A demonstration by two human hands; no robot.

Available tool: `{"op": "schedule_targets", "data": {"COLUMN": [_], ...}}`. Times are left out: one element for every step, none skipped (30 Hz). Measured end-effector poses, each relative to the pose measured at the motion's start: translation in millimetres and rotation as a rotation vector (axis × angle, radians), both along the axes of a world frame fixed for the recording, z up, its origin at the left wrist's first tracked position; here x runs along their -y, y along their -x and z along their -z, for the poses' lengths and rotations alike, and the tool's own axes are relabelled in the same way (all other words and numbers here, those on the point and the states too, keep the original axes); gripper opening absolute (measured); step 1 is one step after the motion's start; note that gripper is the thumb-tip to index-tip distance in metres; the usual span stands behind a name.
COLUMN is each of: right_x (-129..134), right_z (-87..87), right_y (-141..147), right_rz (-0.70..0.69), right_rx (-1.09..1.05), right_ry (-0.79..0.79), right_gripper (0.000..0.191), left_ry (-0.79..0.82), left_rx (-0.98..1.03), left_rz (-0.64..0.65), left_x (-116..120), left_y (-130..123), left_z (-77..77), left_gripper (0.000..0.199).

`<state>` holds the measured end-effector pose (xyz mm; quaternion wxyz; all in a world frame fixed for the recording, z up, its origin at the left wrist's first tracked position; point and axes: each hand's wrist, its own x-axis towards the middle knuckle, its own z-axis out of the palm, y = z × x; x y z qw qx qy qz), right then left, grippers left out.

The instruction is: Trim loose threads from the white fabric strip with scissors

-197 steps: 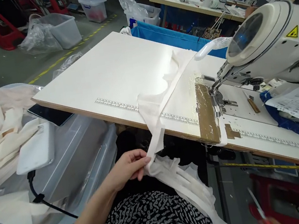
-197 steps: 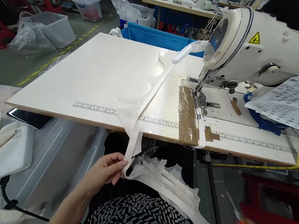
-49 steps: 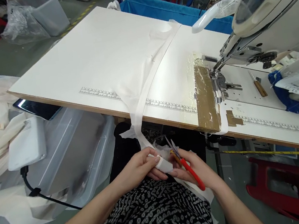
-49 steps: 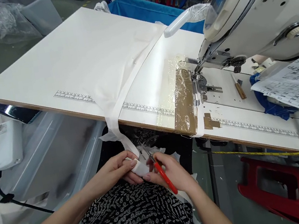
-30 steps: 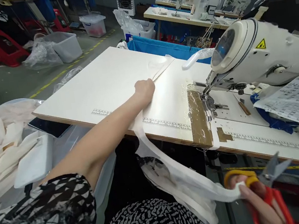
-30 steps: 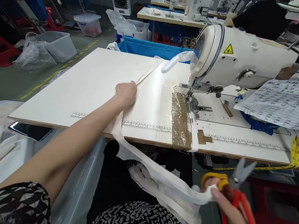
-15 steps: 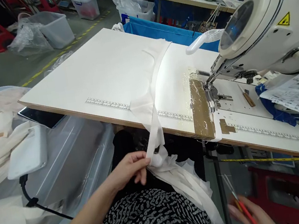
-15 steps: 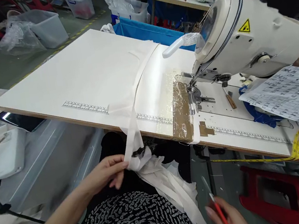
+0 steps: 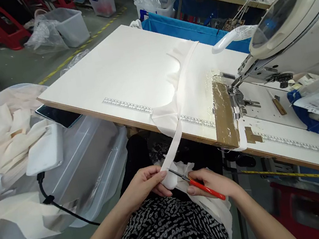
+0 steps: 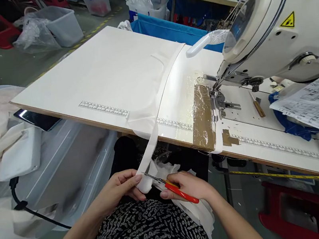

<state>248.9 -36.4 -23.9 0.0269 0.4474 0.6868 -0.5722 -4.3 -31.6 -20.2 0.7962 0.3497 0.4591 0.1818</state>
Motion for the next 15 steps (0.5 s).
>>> {"op": "schedule_targets", "data": {"right_x": [-2, -4, -4, -4, -3, -2, 0, 1, 2, 3, 4, 4, 4, 4, 4], "right_z": [0.5, 0.9, 1.2, 1.3, 0.9, 0.1, -1.2, -2.9, -4.8, -6.9, -9.0, -10.7, -12.1, -13.1, -13.5], "right_y": [1, 1, 2, 2, 2, 3, 3, 4, 5, 6, 6, 7, 8, 8, 8], "right_rz": [-0.014, -0.025, -0.03, -0.033, -0.034, -0.032, -0.03, -0.028, -0.025, -0.021, -0.017, -0.013, -0.007, 0.001, 0.009], "right_rx": [0.004, 0.013, 0.026, 0.044, 0.065, 0.092, 0.122, 0.153, 0.18, 0.203, 0.221, 0.233, 0.242, 0.25, 0.256], "right_ry": [-0.007, -0.015, -0.027, -0.044, -0.069, -0.101, -0.135, -0.167, -0.196, -0.224, -0.248, -0.267, -0.284, -0.298, -0.31], "right_gripper": [0.057, 0.057, 0.057, 0.056, 0.056, 0.056, 0.056, 0.056, 0.057, 0.057, 0.057, 0.057, 0.056, 0.056, 0.056], "left_ry": [0.0, 0.001, 0.006, 0.011, 0.015, 0.018, 0.021, 0.022, 0.024, 0.026, 0.029, 0.031, 0.031, 0.03, 0.028], "left_rx": [0.0, -0.001, -0.003, -0.006, -0.01, -0.013, -0.016, -0.018, -0.019, -0.019, -0.019, -0.016, -0.014, -0.012, -0.012], "left_rz": [-0.007, -0.012, -0.017, -0.021, -0.024, -0.024, -0.025, -0.026, -0.026, -0.027, -0.029, -0.031, -0.033, -0.035, -0.035], "left_x": [0, 1, 1, 1, 1, 1, 1, 1, 1, 1, 1, 0, 0, 0, 0], "left_y": [0, 0, 0, 0, 0, -1, -1, -2, -2, -3, -3, -4, -4, -4, -4], "left_z": [0.5, 0.7, 0.5, 0.1, -0.5, -1.1, -1.6, -1.9, -2.0, -1.8, -1.4, -0.9, -0.4, -0.1, 0.0], "left_gripper": [0.042, 0.042, 0.043, 0.043, 0.043, 0.043, 0.043, 0.043, 0.043, 0.043, 0.044, 0.044, 0.044, 0.044, 0.044]}}
